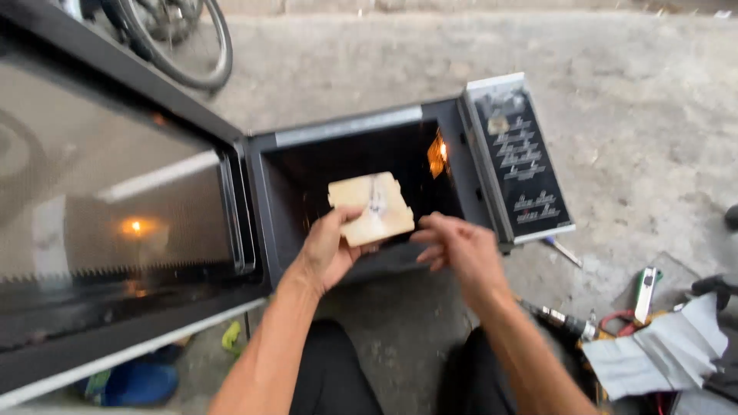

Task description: Inspecting a burnt mica waveguide cover and attempting to reinstall it into the microwave oven's internal slot.

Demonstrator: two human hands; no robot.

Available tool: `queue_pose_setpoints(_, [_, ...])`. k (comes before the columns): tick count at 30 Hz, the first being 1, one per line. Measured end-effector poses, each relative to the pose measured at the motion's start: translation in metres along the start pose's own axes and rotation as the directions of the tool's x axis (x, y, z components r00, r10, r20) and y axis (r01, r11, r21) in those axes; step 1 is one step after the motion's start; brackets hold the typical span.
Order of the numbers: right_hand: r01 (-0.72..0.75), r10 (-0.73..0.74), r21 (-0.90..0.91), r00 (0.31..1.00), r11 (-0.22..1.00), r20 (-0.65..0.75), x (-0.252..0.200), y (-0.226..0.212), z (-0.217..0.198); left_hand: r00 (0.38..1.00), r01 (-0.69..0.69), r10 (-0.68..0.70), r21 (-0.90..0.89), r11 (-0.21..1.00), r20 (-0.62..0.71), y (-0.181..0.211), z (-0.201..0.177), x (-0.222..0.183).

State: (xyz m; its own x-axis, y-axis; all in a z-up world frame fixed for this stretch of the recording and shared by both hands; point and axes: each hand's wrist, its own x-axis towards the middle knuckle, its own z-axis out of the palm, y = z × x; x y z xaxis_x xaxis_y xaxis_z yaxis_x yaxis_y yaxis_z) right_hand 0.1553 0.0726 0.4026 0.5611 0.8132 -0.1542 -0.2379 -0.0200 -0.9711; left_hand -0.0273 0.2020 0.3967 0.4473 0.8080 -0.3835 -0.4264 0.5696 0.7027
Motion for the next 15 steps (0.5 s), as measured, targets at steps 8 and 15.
queue_pose_setpoints(8, [0.239,-0.283,-0.220,0.939,0.946,-0.194,-0.035,-0.013,-0.089,0.998,-0.054,0.053,0.087,0.995,0.017,0.022,-0.008,-0.028])
queue_pose_setpoints(15, [-0.007,-0.125,-0.260,0.865,0.965,-0.486,-0.110,0.061,-0.193,0.992,-0.127,0.126,0.071,0.989,0.011,0.011,-0.026,-0.036])
